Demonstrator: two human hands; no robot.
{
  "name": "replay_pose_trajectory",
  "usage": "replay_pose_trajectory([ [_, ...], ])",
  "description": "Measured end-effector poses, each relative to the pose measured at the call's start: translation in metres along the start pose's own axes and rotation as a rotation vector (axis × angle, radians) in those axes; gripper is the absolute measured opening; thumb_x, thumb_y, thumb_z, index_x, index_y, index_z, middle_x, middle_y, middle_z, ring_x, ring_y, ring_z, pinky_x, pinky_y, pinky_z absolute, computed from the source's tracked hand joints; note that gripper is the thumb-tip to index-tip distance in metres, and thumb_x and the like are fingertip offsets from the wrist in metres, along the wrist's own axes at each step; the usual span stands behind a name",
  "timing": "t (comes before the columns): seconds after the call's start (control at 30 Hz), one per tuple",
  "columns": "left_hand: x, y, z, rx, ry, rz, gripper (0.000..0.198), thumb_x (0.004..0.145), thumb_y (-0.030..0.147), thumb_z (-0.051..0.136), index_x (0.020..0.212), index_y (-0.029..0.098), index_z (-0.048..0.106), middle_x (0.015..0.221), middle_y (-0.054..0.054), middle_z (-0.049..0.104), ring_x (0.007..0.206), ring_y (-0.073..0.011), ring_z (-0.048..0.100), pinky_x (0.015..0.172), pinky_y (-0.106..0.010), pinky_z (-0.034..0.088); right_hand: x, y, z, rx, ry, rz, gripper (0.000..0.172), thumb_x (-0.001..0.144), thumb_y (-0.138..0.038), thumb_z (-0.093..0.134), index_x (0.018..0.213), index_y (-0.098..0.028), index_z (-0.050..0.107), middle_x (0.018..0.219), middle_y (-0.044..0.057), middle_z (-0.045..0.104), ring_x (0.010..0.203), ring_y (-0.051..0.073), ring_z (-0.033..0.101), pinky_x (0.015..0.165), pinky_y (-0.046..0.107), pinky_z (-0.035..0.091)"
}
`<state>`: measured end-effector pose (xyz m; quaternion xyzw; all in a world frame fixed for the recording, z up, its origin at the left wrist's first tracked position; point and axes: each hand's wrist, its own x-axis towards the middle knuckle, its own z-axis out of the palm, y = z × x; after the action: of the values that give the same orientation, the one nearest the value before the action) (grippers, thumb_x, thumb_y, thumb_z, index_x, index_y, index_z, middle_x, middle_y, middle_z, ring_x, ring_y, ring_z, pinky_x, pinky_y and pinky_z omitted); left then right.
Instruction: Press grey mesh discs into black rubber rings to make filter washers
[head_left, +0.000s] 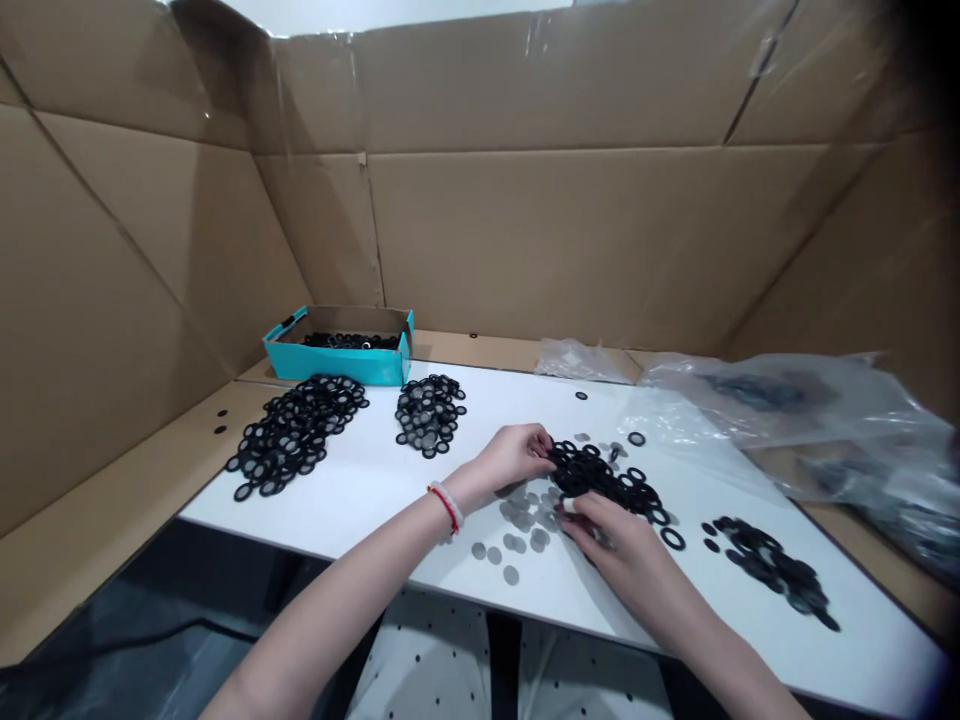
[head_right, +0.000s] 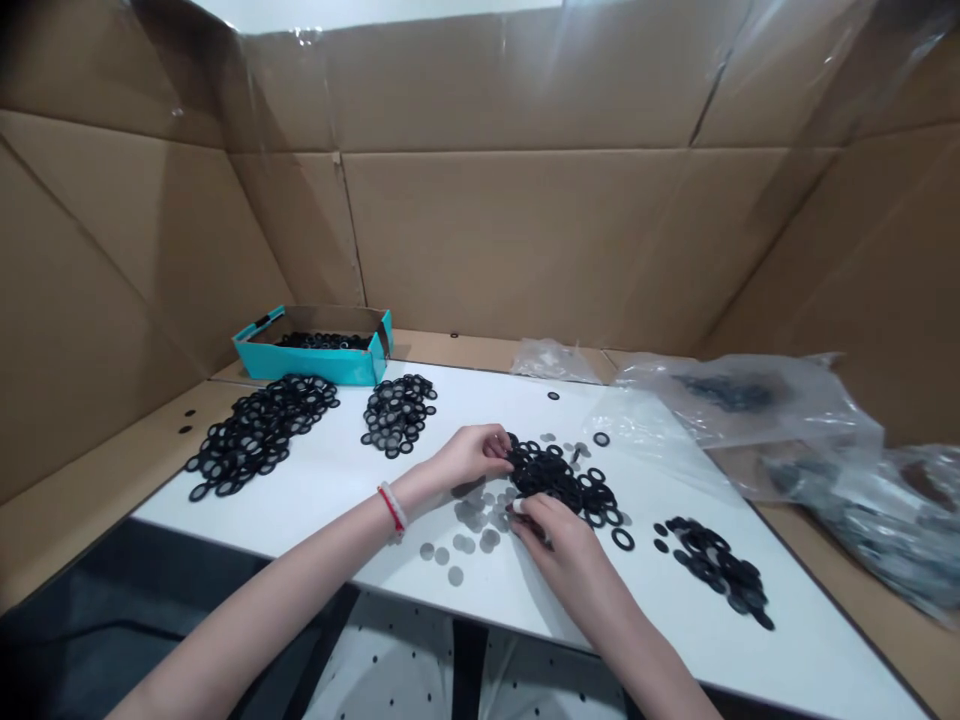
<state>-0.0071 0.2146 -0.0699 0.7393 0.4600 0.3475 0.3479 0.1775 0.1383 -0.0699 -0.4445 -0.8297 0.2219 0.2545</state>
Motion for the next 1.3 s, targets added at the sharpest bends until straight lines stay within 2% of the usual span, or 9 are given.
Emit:
replay_pose_trajectory([
  [0.13,0.000,-0.004,-0.001,-0.167,-0.002,-0.094,0.028,0.064,0.022,0.075,0.088,0.013,0.062,0.073,-0.002,0.063,0.068,-0.0151,0.060,0.056,-0.023,0.044,0.016,0.000,-0.012,-0.019,-0.024,0.102,0.022,0.089,-0.032,0.047,0.075,-0.020,0.058,0.072,0.003,0.063,0.061,0.017,0.057,0.055,0.026,0.042],
  [0.27,0.003,-0.002,-0.013,-0.299,-0.017,-0.141,0.029,0.058,0.027,0.079,0.080,0.013,0.067,0.068,-0.003,0.065,0.063,-0.0149,0.059,0.055,-0.024,0.042,0.056,0.003,-0.037,0.014,0.023,0.025,0.021,0.085,-0.034,0.052,0.069,-0.020,0.056,0.066,0.001,0.061,0.061,0.018,0.056,0.055,0.027,0.040],
  [0.37,0.010,-0.001,-0.032,-0.390,0.047,-0.164,0.029,0.059,0.030,0.078,0.080,0.012,0.069,0.066,-0.003,0.066,0.061,-0.0140,0.058,0.057,-0.025,0.043,0.093,0.000,-0.050,0.197,0.001,-0.029,0.026,0.084,-0.039,0.054,0.066,-0.020,0.054,0.064,0.000,0.061,0.062,0.017,0.058,0.057,0.028,0.043],
  [0.5,0.018,-0.006,-0.054,-0.534,0.216,-0.194,0.034,0.063,0.036,0.076,0.088,0.013,0.069,0.069,-0.004,0.068,0.061,-0.0128,0.059,0.064,-0.027,0.047,0.136,0.000,-0.039,0.648,-0.049,-0.023,0.030,0.077,-0.046,0.061,0.078,-0.016,0.060,0.075,0.004,0.063,0.064,0.018,0.064,0.063,0.033,0.053],
  [0.57,0.018,-0.009,-0.056,-0.617,0.264,-0.214,0.036,0.063,0.037,0.076,0.090,0.014,0.069,0.075,-0.005,0.070,0.063,-0.0123,0.061,0.069,-0.028,0.048,0.148,0.005,-0.025,0.744,-0.022,-0.047,0.032,0.076,-0.046,0.062,0.086,-0.015,0.060,0.080,0.004,0.062,0.065,0.016,0.064,0.064,0.034,0.055],
  [0.73,0.012,-0.011,-0.041,-0.781,0.252,-0.278,0.033,0.063,0.032,0.077,0.090,0.015,0.071,0.085,-0.007,0.073,0.070,-0.0133,0.064,0.078,-0.029,0.050,0.144,0.017,-0.001,0.681,0.085,-0.055,0.026,0.080,-0.040,0.060,0.093,-0.016,0.059,0.076,0.002,0.063,0.064,0.015,0.063,0.065,0.031,0.053],
  [0.97,0.007,-0.004,-0.027,-0.892,0.216,-0.273,0.030,0.068,0.026,0.076,0.096,0.018,0.073,0.105,-0.009,0.071,0.090,-0.0173,0.065,0.088,-0.030,0.048,0.130,0.017,-0.005,0.513,0.185,-0.042,0.014,0.083,-0.032,0.055,0.086,-0.018,0.057,0.073,0.002,0.061,0.070,0.017,0.060,0.065,0.029,0.050],
  [1.1,0.004,0.001,-0.026,-0.784,0.271,-0.286,0.037,0.062,0.021,0.079,0.098,0.017,0.072,0.098,-0.009,0.072,0.086,-0.0176,0.065,0.081,-0.028,0.049,0.130,0.019,-0.005,0.445,0.179,-0.064,0.014,0.084,-0.033,0.054,0.085,-0.019,0.056,0.072,0.001,0.059,0.068,0.016,0.057,0.063,0.027,0.046],
  [1.3,0.000,0.009,-0.026,-0.762,0.309,-0.379,0.026,0.056,0.017,0.077,0.081,0.012,0.070,0.073,-0.007,0.069,0.067,-0.0148,0.062,0.065,-0.026,0.048,0.128,0.021,-0.003,0.399,0.042,-0.061,0.028,0.085,-0.042,0.051,0.068,-0.019,0.049,0.065,-0.003,0.049,0.061,0.013,0.046,0.056,0.023,0.036],
])
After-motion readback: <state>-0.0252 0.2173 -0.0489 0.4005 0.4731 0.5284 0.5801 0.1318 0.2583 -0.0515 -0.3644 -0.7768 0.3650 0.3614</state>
